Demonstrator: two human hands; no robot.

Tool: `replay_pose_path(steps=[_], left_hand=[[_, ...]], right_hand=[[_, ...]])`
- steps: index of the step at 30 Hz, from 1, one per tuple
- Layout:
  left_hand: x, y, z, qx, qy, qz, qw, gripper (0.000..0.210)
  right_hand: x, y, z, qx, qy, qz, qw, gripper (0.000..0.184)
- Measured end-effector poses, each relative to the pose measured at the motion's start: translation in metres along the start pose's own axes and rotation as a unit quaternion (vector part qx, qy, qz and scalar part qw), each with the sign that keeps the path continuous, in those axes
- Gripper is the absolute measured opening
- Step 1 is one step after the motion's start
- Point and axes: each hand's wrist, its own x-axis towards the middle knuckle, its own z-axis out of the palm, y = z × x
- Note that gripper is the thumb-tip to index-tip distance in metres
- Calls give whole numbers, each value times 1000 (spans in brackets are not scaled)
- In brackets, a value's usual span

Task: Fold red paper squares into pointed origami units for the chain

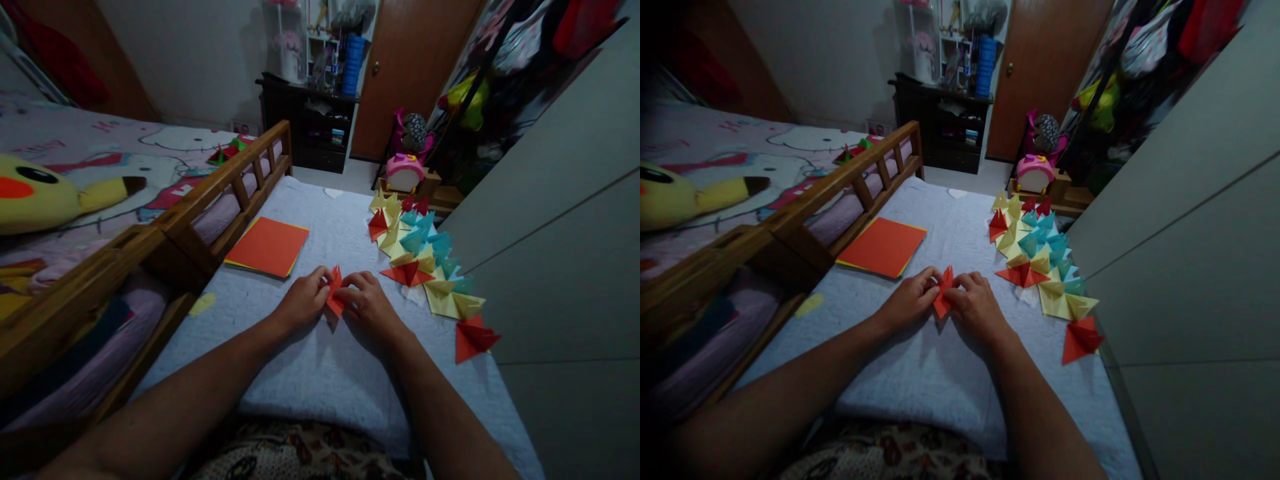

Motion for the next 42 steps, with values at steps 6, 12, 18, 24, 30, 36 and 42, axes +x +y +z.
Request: replay_pose_path(steps=[6, 12, 18, 24, 30, 36, 42], left_hand=[[-2, -3, -13, 277, -4, 66, 959, 12], [0, -3, -24, 221, -107, 161, 956, 19], [3, -5, -24, 244, -92, 116, 958, 6], [7, -11, -23, 255, -63, 73, 962, 16], [8, -13, -24, 249, -61, 64, 964, 17], [8, -13, -27, 258, -66, 49, 963, 15], [7, -14, -21, 311, -33, 54, 948, 19]], right_hand=[[-1, 3, 5, 10, -38, 16, 999, 23], [0, 12, 13, 76, -16, 58, 995, 23], [6, 14, 17, 89, -7, 113, 990, 14], [13, 9, 15, 73, -21, 167, 983, 15], [18, 0, 16, 30, -15, 219, 975, 19], [20, -5, 16, -3, -11, 242, 970, 19], [20, -6, 16, -15, 0, 259, 966, 18]])
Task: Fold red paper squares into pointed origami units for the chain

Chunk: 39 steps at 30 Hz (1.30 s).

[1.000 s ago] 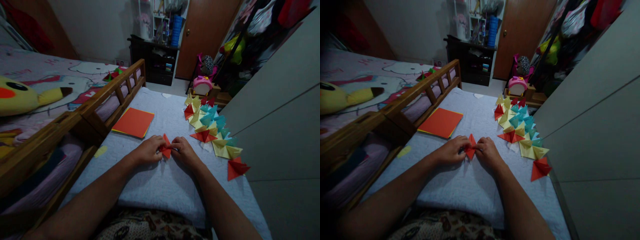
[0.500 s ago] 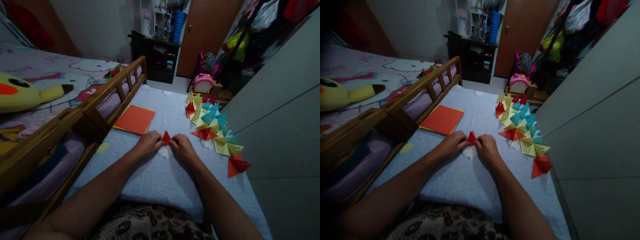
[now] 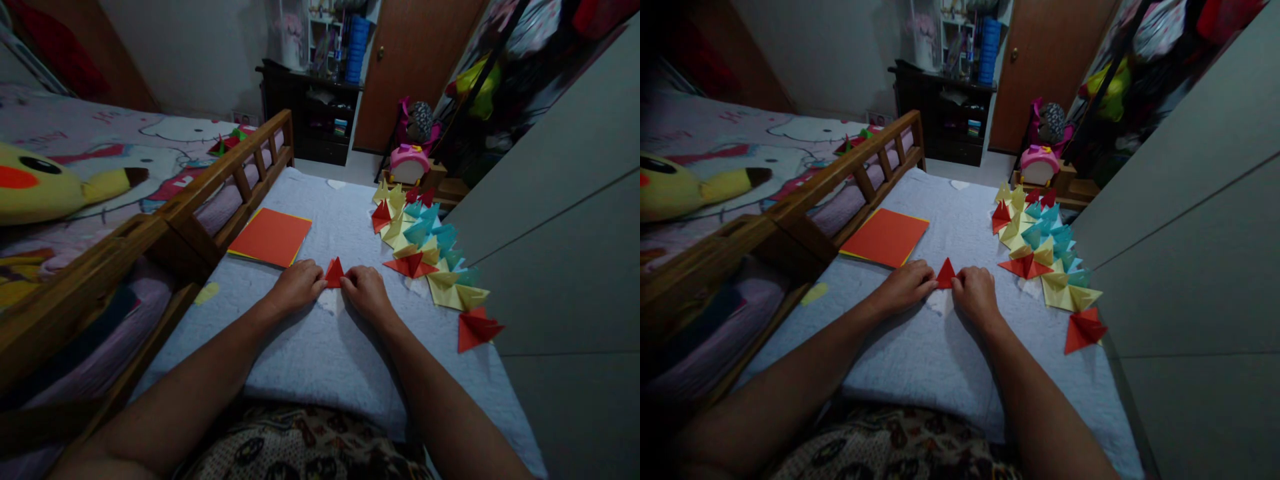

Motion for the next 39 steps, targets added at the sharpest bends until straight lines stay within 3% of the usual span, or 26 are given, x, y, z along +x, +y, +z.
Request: replay_pose_path(steps=[5, 9, 12, 15, 23, 28, 32, 39], left_hand=[[-2, 8, 0, 28, 13, -13, 999, 17], [-2, 10, -1, -19, 55, -24, 998, 6], [1, 9, 1, -82, 81, -22, 993, 15], [5, 10, 3, -107, 67, -28, 992, 24], [10, 17, 9, 33, 63, -62, 996, 25], [8, 17, 13, 59, 79, -60, 993, 16], [5, 15, 14, 66, 93, -22, 993, 8], [-1, 10, 15, 53, 113, 90, 988, 19]], right_hand=[[1, 0, 1, -2, -8, 2, 1000, 20], [1, 0, 1, -10, -2, -2, 1000, 20], [1, 1, 1, -19, 0, -14, 1000, 22], [1, 2, 0, -23, -7, -21, 999, 25], [2, -1, 3, -53, -1, -5, 999, 27], [1, -6, 3, -69, -1, 22, 997, 23], [1, -8, 2, -84, -11, 32, 996, 23], [0, -9, 2, -79, -13, 36, 996, 23]])
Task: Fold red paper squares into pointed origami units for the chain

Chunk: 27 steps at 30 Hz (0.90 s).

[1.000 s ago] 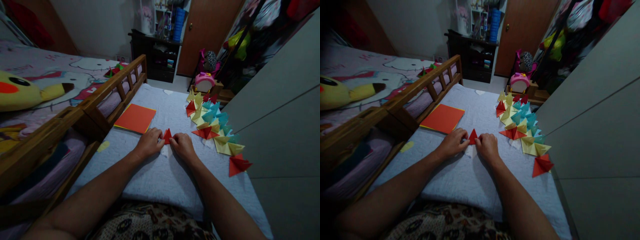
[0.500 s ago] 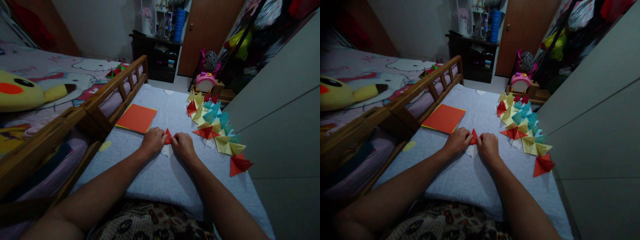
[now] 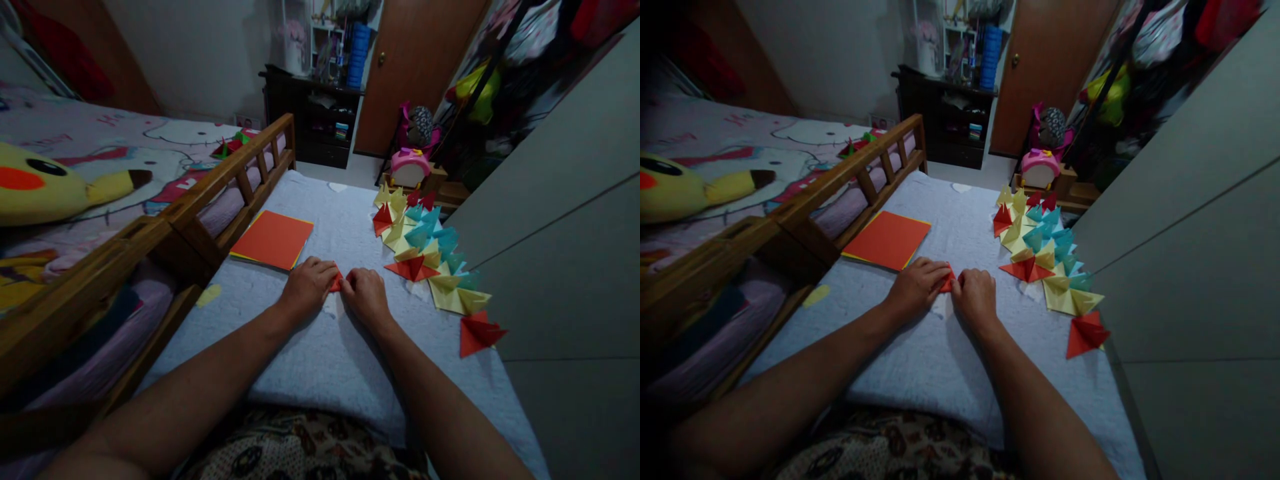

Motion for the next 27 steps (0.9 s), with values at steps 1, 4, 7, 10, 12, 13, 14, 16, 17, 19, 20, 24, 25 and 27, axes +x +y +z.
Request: replay_pose_path(steps=[1, 4, 7, 10, 12, 13, 14, 16, 17, 19, 20, 24, 25, 27], left_hand=[[0, 0, 1, 3, -4, 7, 1000, 19], [-1, -1, 2, 22, -16, 12, 1000, 19], [-1, -1, 3, 36, -28, 9, 999, 20], [0, 0, 2, 40, -39, 5, 998, 20], [0, 1, 1, 44, -43, 3, 998, 19], [0, 1, 1, 47, -44, 2, 998, 18], [0, 2, 1, 48, -45, 1, 998, 17], [0, 3, 0, 46, -45, -1, 998, 15], [0, 3, 0, 42, -43, -3, 998, 15], [-1, 3, -1, 32, -34, -12, 999, 15], [-1, 3, -1, 29, -29, -19, 999, 14], [-3, 2, -1, 23, -28, -40, 999, 8], [-3, 1, -1, 21, -29, -39, 999, 8], [-3, 1, -1, 13, -28, -33, 999, 9]], right_hand=[[0, 0, 0, 0, 5, -1, 1000, 23], [-1, 0, 1, 2, 16, -2, 1000, 22], [-1, 0, 2, 8, 22, -5, 1000, 21], [-1, 2, 5, 23, 32, -9, 999, 18], [-1, 5, 7, 46, 46, -17, 998, 12], [-2, 7, 8, 61, 54, -29, 996, 10], [-3, 9, 8, 77, 62, -49, 994, 9], [-5, 15, 8, 108, 67, -113, 985, 10], [-6, 17, 7, 122, 63, -149, 979, 12], [-7, 22, 6, 142, 51, -209, 966, 16], [-8, 23, 5, 147, 47, -228, 961, 17], [-11, 23, -1, 140, 36, -261, 955, 19], [-11, 22, -2, 135, 30, -267, 954, 20], [-12, 21, -4, 123, 18, -278, 952, 22]])
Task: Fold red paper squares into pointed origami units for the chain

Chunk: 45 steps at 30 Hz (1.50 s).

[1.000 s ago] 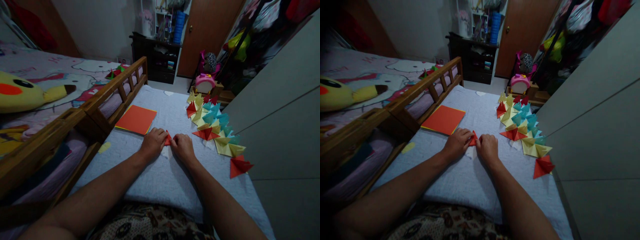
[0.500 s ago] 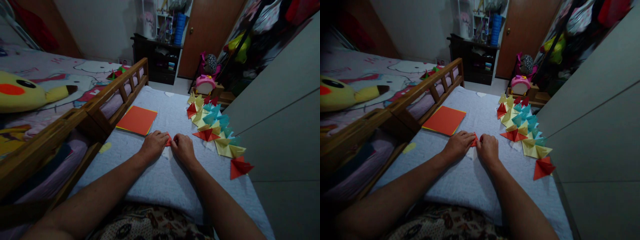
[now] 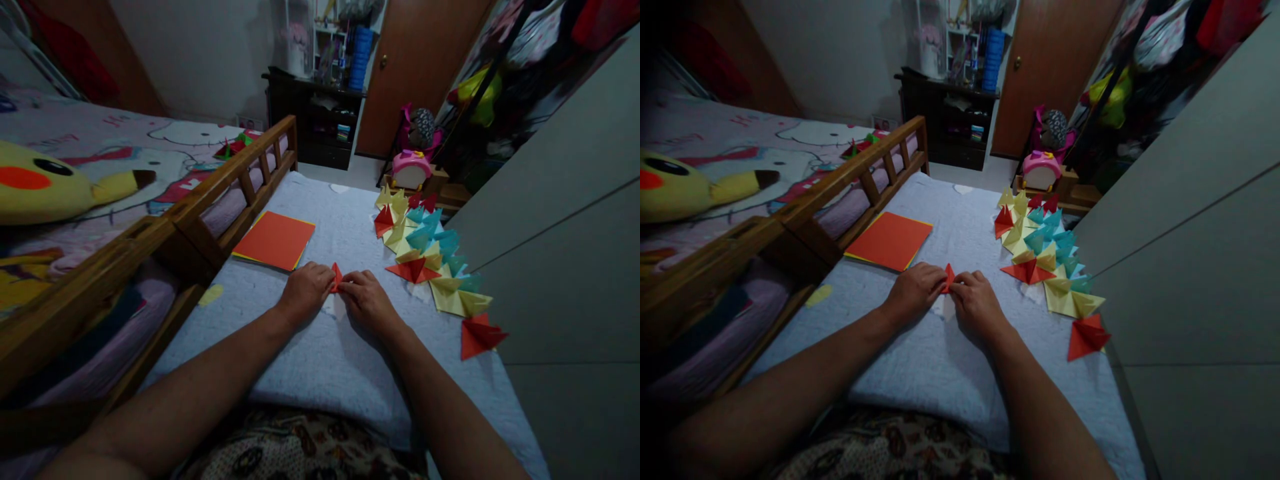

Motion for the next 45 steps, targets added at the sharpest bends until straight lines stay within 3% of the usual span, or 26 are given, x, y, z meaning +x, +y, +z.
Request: replay_pose_path(steps=[7, 16, 24, 28, 33, 38, 41, 45], left_hand=[[-1, -3, 3, -21, -3, 6, 1000, 18], [-6, -2, 13, 9, -16, -43, 999, 35], [0, -4, 9, -19, -34, -9, 999, 33], [-1, -4, 9, -6, -37, -6, 999, 32], [-2, -4, 10, 12, -34, -11, 999, 33], [-2, -4, 10, 14, -39, -14, 999, 33], [-2, -5, 10, 7, -39, -11, 999, 33], [-2, -5, 9, -16, -28, -5, 999, 33]], right_hand=[[1, 8, 1, 28, -2, 9, 1000, 22], [13, 2, 12, 21, 37, 153, 987, 14], [14, -4, 18, -4, 54, 184, 981, 17], [14, -6, 19, -32, 52, 194, 979, 26], [8, 2, 15, -107, 57, 220, 968, 52], [-1, 17, 7, -122, 47, 237, 963, 60], [-4, 21, 1, -94, 67, 225, 967, 58], [0, 15, -2, -15, 58, 117, 991, 29]])
